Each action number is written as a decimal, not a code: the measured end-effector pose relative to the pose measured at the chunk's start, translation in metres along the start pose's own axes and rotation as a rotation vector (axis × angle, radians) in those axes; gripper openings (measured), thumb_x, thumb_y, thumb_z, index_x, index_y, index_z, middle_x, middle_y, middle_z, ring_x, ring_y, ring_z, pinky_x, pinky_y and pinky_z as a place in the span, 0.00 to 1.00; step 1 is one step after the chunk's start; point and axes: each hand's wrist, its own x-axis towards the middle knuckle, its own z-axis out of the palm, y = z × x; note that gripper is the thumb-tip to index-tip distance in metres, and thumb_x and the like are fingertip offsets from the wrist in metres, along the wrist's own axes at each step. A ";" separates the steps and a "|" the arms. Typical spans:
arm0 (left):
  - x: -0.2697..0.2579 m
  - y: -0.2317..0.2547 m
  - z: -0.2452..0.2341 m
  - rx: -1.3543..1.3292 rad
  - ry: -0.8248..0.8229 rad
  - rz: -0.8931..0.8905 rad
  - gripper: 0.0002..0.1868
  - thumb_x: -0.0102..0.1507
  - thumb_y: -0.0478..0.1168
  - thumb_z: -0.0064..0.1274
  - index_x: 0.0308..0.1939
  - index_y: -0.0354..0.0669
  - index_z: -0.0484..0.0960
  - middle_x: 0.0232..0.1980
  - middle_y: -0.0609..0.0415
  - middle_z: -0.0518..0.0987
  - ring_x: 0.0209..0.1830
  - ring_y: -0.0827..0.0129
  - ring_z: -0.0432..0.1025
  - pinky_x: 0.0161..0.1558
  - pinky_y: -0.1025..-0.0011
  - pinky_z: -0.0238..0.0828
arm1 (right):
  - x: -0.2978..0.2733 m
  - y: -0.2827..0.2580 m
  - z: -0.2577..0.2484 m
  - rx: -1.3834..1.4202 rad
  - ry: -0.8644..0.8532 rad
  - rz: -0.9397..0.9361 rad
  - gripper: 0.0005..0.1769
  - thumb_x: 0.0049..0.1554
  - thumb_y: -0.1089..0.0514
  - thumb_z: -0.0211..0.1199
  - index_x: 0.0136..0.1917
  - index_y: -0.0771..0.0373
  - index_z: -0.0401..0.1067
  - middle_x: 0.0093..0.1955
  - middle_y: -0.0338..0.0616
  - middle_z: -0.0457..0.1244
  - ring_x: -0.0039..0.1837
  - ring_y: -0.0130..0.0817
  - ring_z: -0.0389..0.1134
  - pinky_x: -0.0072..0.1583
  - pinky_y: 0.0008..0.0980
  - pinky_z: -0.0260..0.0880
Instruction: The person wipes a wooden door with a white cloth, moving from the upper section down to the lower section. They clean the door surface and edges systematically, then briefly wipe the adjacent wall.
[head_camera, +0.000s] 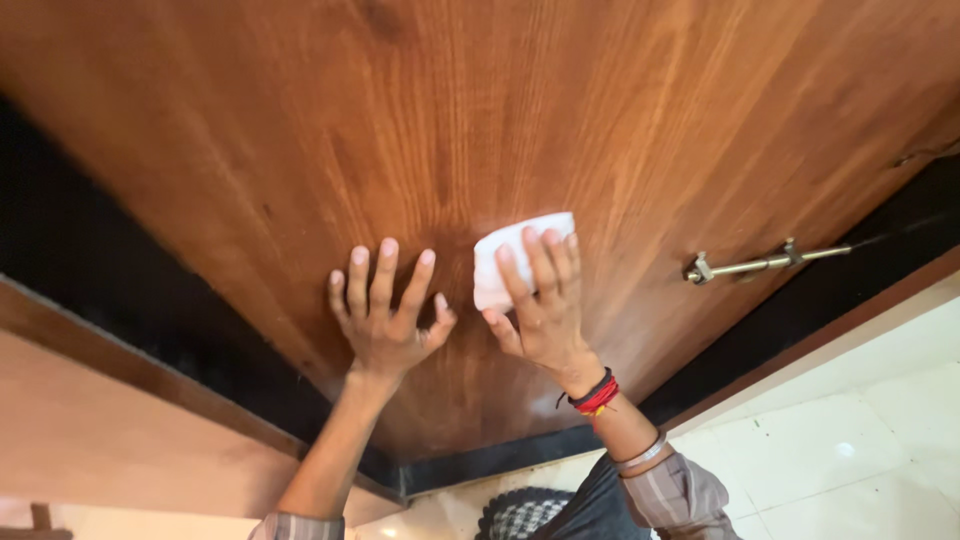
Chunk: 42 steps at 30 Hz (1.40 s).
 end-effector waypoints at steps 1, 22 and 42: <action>0.000 0.000 0.000 0.001 0.001 0.002 0.27 0.66 0.53 0.55 0.69 0.58 0.79 0.77 0.46 0.66 0.80 0.49 0.53 0.79 0.48 0.37 | -0.011 0.002 0.008 -0.055 -0.018 -0.015 0.34 0.65 0.44 0.57 0.79 0.60 0.59 0.84 0.57 0.44 0.85 0.58 0.41 0.82 0.63 0.39; -0.007 -0.012 -0.027 0.008 0.040 -0.240 0.32 0.67 0.56 0.50 0.73 0.49 0.70 0.81 0.37 0.54 0.84 0.41 0.42 0.79 0.37 0.30 | 0.011 0.011 0.004 -0.176 -0.003 0.044 0.32 0.67 0.47 0.56 0.82 0.53 0.59 0.86 0.59 0.41 0.87 0.59 0.37 0.83 0.66 0.35; -0.020 -0.020 -0.051 -0.021 -0.034 -0.280 0.37 0.65 0.51 0.56 0.77 0.49 0.64 0.83 0.40 0.50 0.85 0.42 0.40 0.81 0.39 0.34 | 0.044 -0.018 0.003 -0.098 0.050 0.040 0.29 0.72 0.49 0.50 0.83 0.58 0.57 0.86 0.62 0.41 0.87 0.61 0.37 0.83 0.67 0.35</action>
